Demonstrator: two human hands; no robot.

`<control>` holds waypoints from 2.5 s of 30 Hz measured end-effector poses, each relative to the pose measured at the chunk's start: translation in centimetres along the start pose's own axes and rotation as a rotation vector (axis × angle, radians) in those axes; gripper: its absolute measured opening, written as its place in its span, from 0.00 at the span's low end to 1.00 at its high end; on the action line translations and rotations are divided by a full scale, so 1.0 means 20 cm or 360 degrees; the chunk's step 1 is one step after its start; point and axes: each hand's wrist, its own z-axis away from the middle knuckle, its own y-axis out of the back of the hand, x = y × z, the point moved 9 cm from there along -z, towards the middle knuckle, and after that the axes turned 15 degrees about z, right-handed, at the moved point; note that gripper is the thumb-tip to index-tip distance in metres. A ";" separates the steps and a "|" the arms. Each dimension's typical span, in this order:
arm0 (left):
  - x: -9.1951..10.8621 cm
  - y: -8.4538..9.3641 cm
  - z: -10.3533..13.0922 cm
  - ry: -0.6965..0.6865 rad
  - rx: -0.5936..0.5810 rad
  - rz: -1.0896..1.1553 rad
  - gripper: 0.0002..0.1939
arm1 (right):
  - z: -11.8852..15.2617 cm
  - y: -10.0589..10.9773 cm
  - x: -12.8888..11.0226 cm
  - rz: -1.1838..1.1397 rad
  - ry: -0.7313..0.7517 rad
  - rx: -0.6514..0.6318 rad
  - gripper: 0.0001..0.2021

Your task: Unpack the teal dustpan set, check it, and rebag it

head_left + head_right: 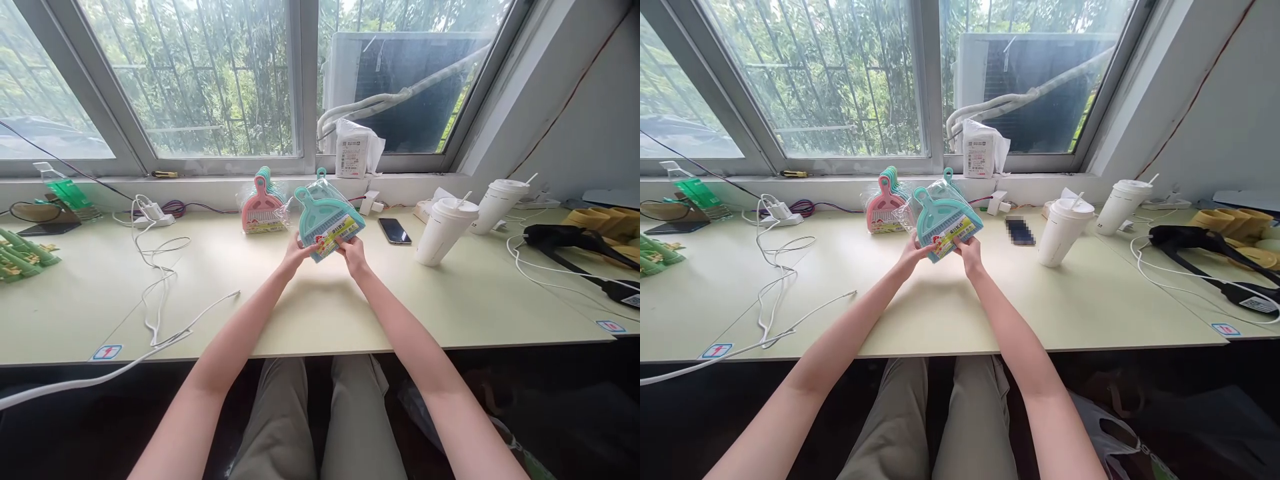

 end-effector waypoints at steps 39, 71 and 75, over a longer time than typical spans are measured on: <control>0.22 -0.26 0.18 -0.0985 -0.0127 -0.1661 0.21 | 0.03 -0.03 0.03 0.0034 -0.0049 -0.0029 0.16; 0.21 -0.29 0.15 -0.0855 -0.0096 -0.2022 0.27 | 0.12 -0.19 -0.01 0.0334 -0.0011 -0.0546 0.26; 0.20 -0.29 0.15 -0.0848 -0.0083 -0.2036 0.28 | 0.12 -0.18 -0.01 0.0332 0.0000 -0.0511 0.26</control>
